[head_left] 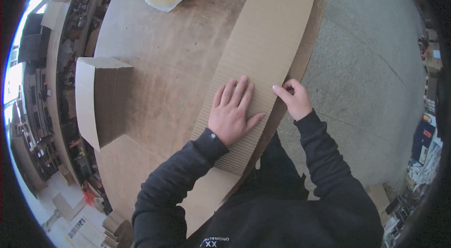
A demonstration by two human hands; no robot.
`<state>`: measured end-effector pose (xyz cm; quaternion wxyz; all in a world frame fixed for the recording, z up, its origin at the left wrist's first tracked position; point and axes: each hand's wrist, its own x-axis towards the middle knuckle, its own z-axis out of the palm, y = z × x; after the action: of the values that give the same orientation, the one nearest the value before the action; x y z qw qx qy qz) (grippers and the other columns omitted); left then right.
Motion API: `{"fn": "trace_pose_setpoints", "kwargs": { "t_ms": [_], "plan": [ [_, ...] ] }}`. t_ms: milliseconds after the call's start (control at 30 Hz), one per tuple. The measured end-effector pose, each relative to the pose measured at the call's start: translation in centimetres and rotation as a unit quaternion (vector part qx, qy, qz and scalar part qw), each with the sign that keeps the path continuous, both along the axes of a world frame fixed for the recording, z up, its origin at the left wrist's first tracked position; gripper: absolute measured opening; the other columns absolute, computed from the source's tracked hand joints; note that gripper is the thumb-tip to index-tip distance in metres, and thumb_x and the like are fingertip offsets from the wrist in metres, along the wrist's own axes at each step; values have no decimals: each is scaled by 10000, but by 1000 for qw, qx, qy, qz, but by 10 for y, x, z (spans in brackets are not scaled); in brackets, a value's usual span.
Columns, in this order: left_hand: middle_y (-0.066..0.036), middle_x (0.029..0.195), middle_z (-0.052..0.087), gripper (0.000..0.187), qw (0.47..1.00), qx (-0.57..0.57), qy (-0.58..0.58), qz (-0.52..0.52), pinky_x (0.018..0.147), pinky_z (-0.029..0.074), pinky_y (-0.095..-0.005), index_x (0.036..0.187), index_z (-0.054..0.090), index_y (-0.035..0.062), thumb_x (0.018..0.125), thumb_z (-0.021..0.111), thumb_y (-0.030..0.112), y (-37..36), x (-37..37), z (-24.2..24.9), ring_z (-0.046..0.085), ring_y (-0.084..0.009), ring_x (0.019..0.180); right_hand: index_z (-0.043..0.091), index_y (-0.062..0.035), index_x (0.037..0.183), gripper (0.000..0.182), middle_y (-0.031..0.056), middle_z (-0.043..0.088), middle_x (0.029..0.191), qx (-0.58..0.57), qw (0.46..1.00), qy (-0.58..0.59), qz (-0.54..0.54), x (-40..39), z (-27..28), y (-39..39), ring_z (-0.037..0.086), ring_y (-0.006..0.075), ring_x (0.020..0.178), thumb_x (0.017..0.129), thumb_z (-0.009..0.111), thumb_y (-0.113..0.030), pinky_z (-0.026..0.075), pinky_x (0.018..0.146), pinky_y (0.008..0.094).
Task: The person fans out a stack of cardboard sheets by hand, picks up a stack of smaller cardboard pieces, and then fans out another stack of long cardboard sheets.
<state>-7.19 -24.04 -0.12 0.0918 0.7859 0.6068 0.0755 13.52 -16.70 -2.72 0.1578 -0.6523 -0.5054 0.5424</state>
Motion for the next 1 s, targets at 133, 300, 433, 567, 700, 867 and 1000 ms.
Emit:
{"fn": "trace_pose_setpoints", "kwargs": {
  "t_ms": [133,300,433,567,700,867,1000],
  "plan": [
    [-91,1517,452,716,1000,3,-2,0,1118,325,-446,1415,511,117,927,473,639,-1,0,-1,463,-314,1336,568,-131,786,310,-8,565,754,8,1000,-3,4,0,-2,0,501,118,718,860,714,-395,396,676,290],
    [-100,1504,464,727,1000,15,-3,-2,1119,334,-450,1419,511,111,925,476,643,-2,-1,-2,465,-319,1339,565,-122,861,330,11,575,800,-6,1000,-2,18,0,3,-2,514,127,737,839,741,-400,427,678,294],
    [-134,1409,538,710,999,36,-16,-2,1123,345,-474,1353,563,80,922,493,640,-4,-1,-4,483,-337,1327,547,-123,901,366,16,594,850,0,1000,9,22,0,-2,-7,539,129,754,797,794,-371,457,690,293],
    [-153,1411,536,693,999,35,-19,-8,1118,356,-485,1323,575,49,926,507,612,-6,-2,-3,484,-356,1319,537,-127,880,372,10,588,847,-6,1000,14,15,-1,-2,-7,530,125,752,790,805,-369,445,687,285],
    [-157,1455,503,689,1000,18,-11,-14,1131,341,-485,1332,570,46,937,489,604,-8,-3,-1,471,-364,1333,547,-121,878,371,19,598,860,-7,1000,-5,28,0,-2,-5,541,143,776,799,792,-388,450,707,305],
    [-150,1468,493,673,1000,25,-10,-15,1124,345,-478,1317,579,48,928,518,594,-11,-4,0,474,-358,1327,549,-117,882,372,25,603,864,-5,1000,-6,28,-2,-3,-8,545,145,775,795,794,-383,454,700,305],
    [-170,1485,464,737,1000,11,-15,-16,1143,329,-486,1345,559,38,922,503,639,-11,-5,-2,444,-365,1358,529,-101,950,411,59,584,936,11,999,-8,36,-1,-3,-13,568,182,836,778,813,-344,484,738,335]
  ]
}}
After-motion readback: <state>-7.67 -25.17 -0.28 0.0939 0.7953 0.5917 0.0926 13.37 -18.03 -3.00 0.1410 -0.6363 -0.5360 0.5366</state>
